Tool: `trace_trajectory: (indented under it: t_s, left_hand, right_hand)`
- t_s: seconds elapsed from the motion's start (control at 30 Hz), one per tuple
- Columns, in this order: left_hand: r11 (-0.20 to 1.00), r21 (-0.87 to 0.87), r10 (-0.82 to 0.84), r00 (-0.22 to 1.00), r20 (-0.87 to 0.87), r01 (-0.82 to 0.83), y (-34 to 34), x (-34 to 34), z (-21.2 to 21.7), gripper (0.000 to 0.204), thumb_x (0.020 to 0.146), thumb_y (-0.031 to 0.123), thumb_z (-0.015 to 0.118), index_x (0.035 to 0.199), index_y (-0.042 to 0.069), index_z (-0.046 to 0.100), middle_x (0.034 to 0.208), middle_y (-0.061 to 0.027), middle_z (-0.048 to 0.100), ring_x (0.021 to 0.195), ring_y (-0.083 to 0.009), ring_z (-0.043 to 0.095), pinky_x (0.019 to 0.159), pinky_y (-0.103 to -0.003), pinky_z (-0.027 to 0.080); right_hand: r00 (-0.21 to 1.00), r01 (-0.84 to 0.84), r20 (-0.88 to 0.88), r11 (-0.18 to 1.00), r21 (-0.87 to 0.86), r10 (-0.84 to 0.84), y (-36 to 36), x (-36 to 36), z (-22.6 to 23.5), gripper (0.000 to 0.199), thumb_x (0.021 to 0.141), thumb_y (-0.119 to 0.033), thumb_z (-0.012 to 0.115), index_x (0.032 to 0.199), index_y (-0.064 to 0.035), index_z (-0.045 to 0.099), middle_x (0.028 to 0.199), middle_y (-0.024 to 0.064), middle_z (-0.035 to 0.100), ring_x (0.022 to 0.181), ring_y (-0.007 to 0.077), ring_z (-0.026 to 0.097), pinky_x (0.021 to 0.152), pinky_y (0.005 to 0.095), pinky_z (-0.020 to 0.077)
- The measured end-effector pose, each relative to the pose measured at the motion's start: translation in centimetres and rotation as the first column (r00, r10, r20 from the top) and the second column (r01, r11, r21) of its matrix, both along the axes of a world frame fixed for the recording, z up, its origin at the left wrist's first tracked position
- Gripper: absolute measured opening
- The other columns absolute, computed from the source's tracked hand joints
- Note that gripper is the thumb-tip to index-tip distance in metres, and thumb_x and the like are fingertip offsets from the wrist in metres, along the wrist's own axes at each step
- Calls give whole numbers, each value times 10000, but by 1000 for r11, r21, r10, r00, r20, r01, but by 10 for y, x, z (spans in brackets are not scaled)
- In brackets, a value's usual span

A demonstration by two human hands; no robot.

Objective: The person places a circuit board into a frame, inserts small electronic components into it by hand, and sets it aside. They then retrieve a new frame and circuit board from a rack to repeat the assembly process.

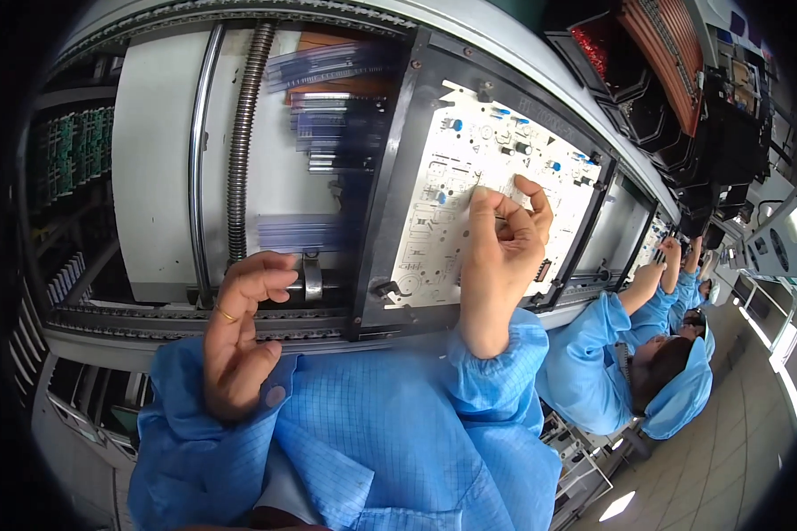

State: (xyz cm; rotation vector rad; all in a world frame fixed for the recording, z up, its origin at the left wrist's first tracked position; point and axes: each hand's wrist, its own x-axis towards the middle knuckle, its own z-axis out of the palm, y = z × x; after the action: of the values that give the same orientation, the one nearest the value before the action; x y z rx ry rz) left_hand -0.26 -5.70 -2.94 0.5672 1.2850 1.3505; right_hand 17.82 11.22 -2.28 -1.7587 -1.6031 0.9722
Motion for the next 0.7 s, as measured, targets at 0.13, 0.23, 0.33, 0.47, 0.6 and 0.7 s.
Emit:
trace_trajectory:
  t_s: [0.13, 0.23, 0.33, 0.47, 0.6, 0.7]
  left_hand:
    - [1000, -20, 23, 999, 22, -22, -3, -2, 1, 551, 583, -13, 465, 1124, -13, 570, 1237, -172, 489, 1122, -262, 479, 956, -359, 380]
    - [999, -16, 29, 998, 55, -28, -5, -3, -1, 523, 592, 13, 479, 1104, -21, 579, 1225, -180, 497, 1117, -274, 482, 972, -372, 371]
    - [1000, -13, 29, 998, 54, -28, -5, -3, -2, 500, 597, 44, 494, 1083, -28, 586, 1202, -185, 514, 1111, -282, 484, 984, -384, 362]
    - [1000, -15, 24, 999, 40, -23, -2, -3, 1, 487, 597, 69, 504, 1064, -33, 592, 1180, -187, 529, 1101, -281, 487, 985, -385, 360]
    - [1000, 6, 28, 999, 45, -29, -1, -2, -3, 491, 590, 76, 505, 1061, -31, 594, 1174, -183, 532, 1093, -276, 488, 984, -382, 359]
    - [998, 19, 58, 994, 94, -60, -4, 1, -7, 500, 586, 64, 492, 1067, -31, 591, 1186, -176, 523, 1097, -263, 484, 985, -374, 358]
  right_hand:
    - [991, -16, 132, 998, 62, 8, 0, 0, -2, 184, 857, -145, 657, 813, 33, 669, 1222, 30, 436, 755, 38, 472, 564, 183, 354]
    - [996, 25, 83, 997, 72, -31, -1, -1, -6, 180, 854, -138, 661, 799, 33, 663, 1205, 24, 445, 691, 28, 457, 549, 184, 339]
    - [997, 59, 43, 997, 53, -61, -2, -6, -4, 174, 853, -129, 662, 786, 32, 655, 1188, 36, 451, 632, 23, 443, 550, 180, 347]
    - [988, 72, 124, 987, 147, -90, -3, -7, -10, 163, 854, -110, 656, 771, 29, 639, 1171, 46, 459, 603, 26, 435, 549, 180, 362]
    - [992, 93, 55, 961, 260, -111, -8, -10, -21, 137, 863, -93, 644, 807, 27, 615, 1158, 47, 476, 622, 43, 446, 588, 194, 399]
    - [968, -2, 246, 975, 222, -54, -11, -2, -14, 136, 892, -108, 625, 882, 28, 628, 1119, 64, 534, 776, 74, 517, 742, 222, 441]
